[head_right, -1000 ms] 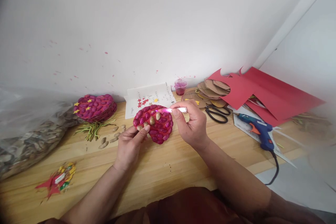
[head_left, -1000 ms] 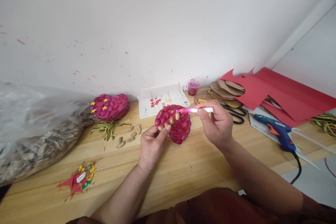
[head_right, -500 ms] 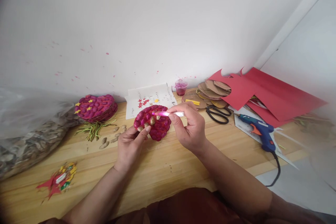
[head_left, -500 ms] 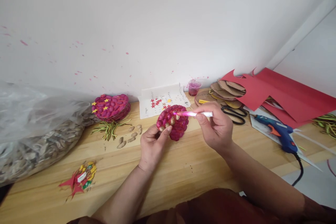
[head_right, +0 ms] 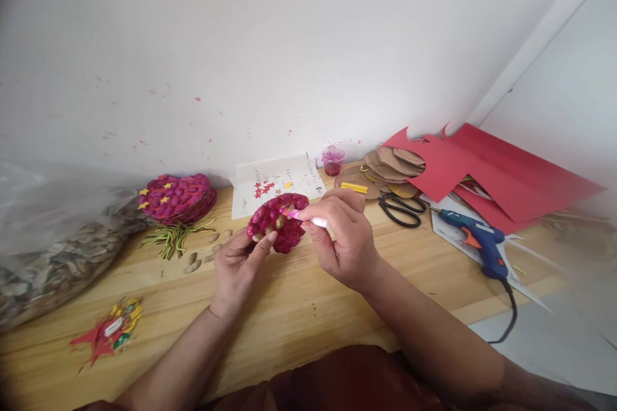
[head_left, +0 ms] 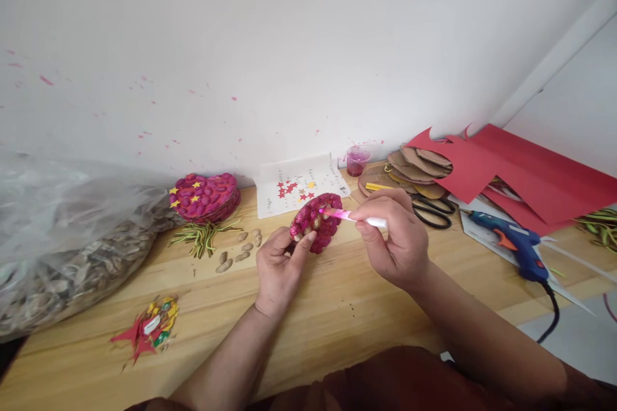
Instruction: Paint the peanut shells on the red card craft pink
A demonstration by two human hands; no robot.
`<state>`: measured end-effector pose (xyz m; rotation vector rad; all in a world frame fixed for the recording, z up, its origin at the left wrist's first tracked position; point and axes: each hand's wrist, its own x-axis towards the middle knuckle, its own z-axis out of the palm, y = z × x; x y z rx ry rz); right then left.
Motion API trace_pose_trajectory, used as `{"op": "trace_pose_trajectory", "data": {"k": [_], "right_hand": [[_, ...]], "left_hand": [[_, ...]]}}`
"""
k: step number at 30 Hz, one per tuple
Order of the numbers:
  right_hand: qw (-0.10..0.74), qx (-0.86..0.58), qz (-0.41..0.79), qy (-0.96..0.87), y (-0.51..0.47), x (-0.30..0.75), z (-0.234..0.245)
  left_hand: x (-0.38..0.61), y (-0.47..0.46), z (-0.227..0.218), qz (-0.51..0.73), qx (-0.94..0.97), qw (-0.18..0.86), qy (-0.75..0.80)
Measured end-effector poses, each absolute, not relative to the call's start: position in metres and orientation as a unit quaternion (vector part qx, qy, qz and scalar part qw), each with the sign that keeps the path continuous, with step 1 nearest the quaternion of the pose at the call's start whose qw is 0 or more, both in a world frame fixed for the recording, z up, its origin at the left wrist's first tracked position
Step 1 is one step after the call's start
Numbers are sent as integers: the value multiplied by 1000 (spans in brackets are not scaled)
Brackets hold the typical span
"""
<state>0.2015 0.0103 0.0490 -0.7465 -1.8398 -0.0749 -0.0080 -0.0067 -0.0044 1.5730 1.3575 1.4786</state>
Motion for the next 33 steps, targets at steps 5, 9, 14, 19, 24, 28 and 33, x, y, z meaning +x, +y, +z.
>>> {"op": "trace_pose_trajectory", "data": {"k": [5,9,14,19,24,28,33], "right_hand": [[526,-325,-93,-780,7,201,51],[542,-323,-73,-773,7,202,52],[520,-324,-74,-787,9,202,53],[531,-334,-85,-774,9,204,54],[518,-322,-72,-789,8,203,54],[521,-332,-95,-781,9,204,55],[543,-335,-57,-768,10,204,53]], "left_hand": [[-9,-8,-1,548,607,261,513],[-8,-8,1,547,605,265,514],[-8,-8,3,553,604,263,510],[-8,-8,3,555,601,263,512],[-9,-7,1,549,604,268,512],[-8,-7,0,551,603,267,512],[-8,-7,-2,561,571,316,509]]}}
